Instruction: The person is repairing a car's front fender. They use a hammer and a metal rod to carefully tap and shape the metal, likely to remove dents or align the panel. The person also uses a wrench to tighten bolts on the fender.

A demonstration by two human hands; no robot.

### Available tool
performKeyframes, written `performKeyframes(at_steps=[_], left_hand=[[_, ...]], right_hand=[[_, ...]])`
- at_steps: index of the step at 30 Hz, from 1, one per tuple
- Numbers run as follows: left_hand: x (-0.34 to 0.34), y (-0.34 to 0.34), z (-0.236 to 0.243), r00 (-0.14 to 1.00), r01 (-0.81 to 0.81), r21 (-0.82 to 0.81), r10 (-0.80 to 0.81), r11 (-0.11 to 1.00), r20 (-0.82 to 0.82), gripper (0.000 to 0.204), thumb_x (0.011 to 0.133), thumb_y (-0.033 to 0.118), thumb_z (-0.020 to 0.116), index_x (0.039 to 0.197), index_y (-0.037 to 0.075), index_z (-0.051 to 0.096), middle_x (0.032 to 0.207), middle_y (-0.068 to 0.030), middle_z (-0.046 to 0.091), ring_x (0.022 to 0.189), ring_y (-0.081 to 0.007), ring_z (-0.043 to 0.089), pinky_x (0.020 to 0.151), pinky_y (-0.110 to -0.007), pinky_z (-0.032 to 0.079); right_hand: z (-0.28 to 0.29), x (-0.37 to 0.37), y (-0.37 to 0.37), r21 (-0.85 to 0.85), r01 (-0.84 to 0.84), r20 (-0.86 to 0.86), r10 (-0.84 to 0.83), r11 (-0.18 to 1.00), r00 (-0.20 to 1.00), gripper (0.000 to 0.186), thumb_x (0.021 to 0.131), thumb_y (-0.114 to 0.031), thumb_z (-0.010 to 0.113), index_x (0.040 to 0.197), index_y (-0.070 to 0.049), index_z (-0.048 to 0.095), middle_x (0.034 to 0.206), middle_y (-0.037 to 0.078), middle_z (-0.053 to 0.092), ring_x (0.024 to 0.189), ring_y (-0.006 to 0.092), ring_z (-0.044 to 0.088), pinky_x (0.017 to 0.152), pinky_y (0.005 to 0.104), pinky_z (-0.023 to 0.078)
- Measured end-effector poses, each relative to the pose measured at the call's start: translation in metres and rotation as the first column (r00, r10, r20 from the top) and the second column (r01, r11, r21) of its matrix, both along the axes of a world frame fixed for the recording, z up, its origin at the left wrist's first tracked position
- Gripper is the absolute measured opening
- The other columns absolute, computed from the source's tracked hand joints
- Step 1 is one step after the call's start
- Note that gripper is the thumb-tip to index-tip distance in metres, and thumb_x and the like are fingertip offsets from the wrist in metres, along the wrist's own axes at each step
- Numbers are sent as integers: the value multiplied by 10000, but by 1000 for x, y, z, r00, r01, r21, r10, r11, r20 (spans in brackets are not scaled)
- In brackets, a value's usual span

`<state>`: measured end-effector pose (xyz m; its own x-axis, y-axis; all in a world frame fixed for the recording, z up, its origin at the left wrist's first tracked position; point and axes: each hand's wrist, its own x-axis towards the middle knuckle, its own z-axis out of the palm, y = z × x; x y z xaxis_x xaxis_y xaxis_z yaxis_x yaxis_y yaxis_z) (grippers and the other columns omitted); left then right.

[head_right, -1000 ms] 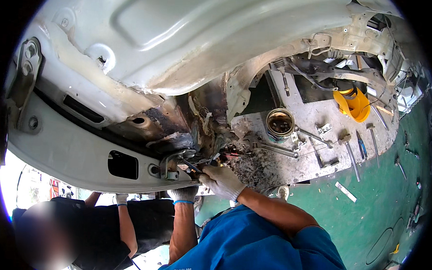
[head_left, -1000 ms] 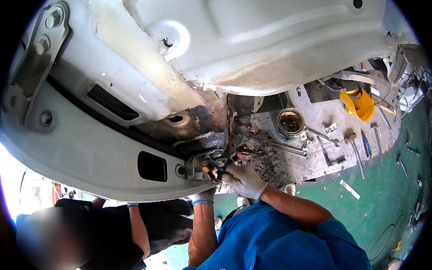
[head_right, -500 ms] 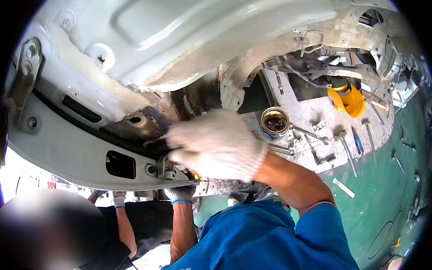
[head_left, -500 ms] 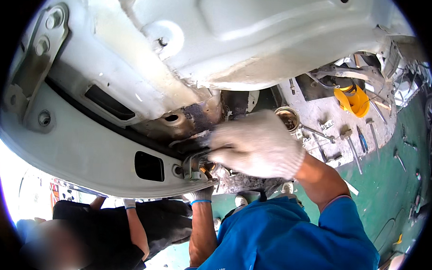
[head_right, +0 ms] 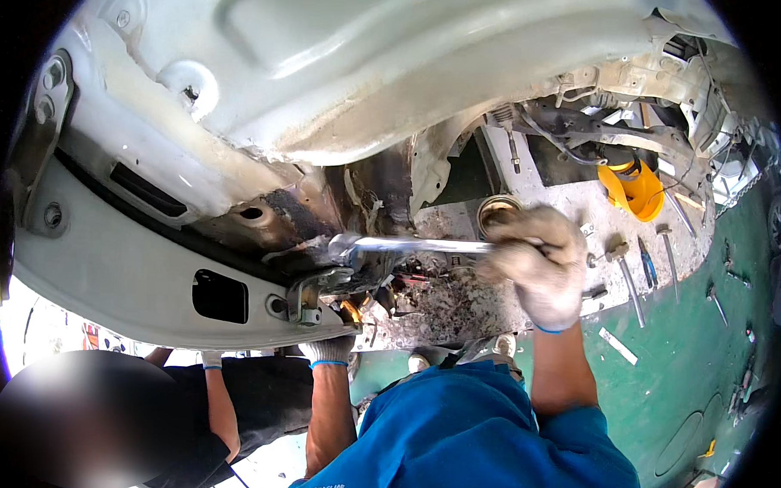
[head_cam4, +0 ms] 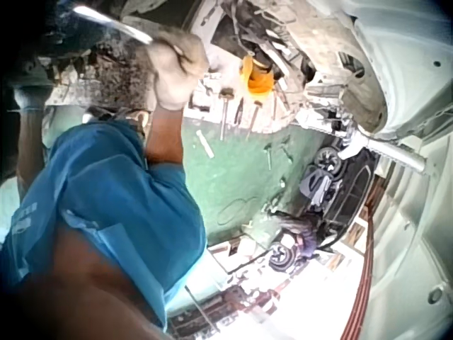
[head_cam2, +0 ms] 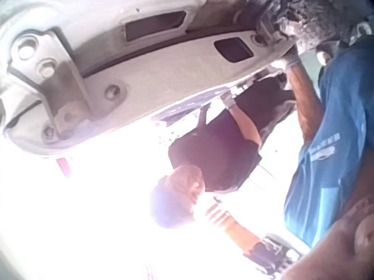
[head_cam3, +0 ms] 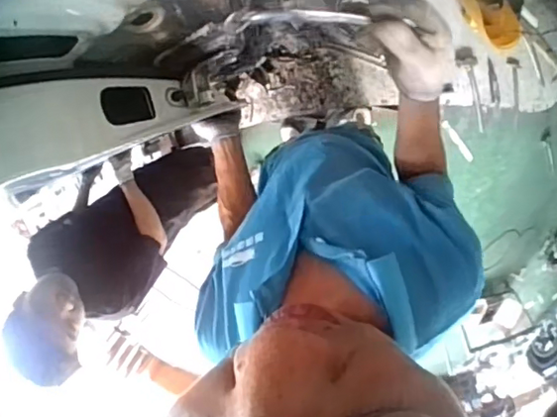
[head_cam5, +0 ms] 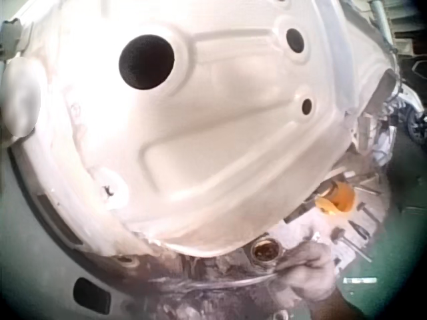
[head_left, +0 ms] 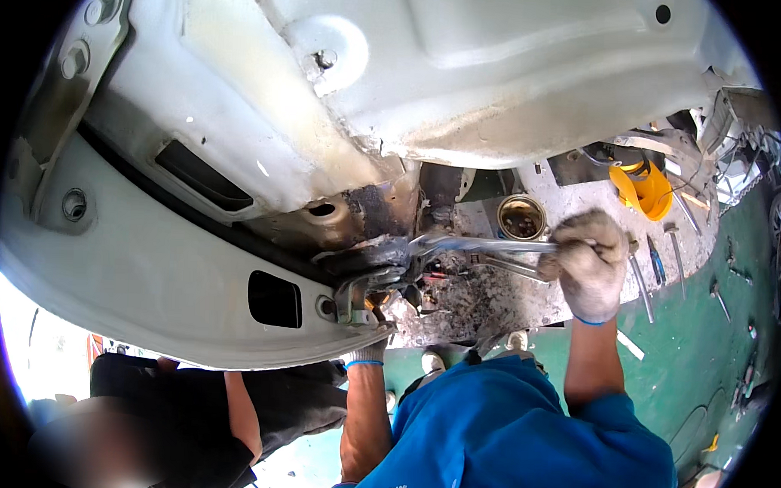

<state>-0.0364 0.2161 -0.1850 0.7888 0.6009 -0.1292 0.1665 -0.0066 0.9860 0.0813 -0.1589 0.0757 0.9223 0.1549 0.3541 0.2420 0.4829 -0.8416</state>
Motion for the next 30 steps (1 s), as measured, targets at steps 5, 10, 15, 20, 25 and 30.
performKeyframes(at_steps=[5,10,15,20,25,30], left_hand=[[12,-37,104,683,622,687,169,376,-711,702,914,437,610,1477,52,442,1514,-147,475,1384,-307,451,1187,-457,336],[7,-13,68,734,590,715,120,376,-669,803,906,501,590,1542,54,388,1572,-155,430,1465,-337,376,1223,-498,276],[7,-18,73,770,569,817,288,91,-569,862,920,564,554,1578,56,324,1624,-157,355,1503,-333,327,1252,-495,224],[4,-9,50,864,435,897,315,-79,-392,844,907,552,605,1557,79,349,1594,-157,386,1478,-329,353,1237,-495,256],[11,-21,70,879,408,870,139,277,-456,734,969,544,539,1546,118,383,1587,-121,406,1464,-302,373,1217,-491,295],[8,-10,27,985,18,-233,24,972,173,629,1026,548,420,1530,171,425,1569,-67,434,1423,-270,416,1177,-488,362]], right_hand=[[-74,-32,-2,-526,-231,120,340,818,933,282,924,-192,737,1153,-27,717,876,134,759,834,250,767,684,342,626],[-108,-54,80,-741,-50,236,330,670,914,223,981,-306,661,996,-93,728,795,150,703,687,324,698,573,454,534],[-136,-44,125,-724,30,251,223,689,942,220,968,-278,689,933,-63,713,738,185,637,639,368,640,566,461,471],[-131,-48,145,-651,-55,208,248,757,946,203,980,-255,664,948,-59,701,705,183,614,610,368,625,552,453,464],[-159,-53,167,-675,-72,143,226,734,963,196,995,-259,625,955,-72,672,737,188,632,658,398,643,583,491,488],[-138,-45,138,-718,8,226,222,696,949,258,943,-323,699,894,-70,696,731,147,678,656,302,696,604,453,548]])
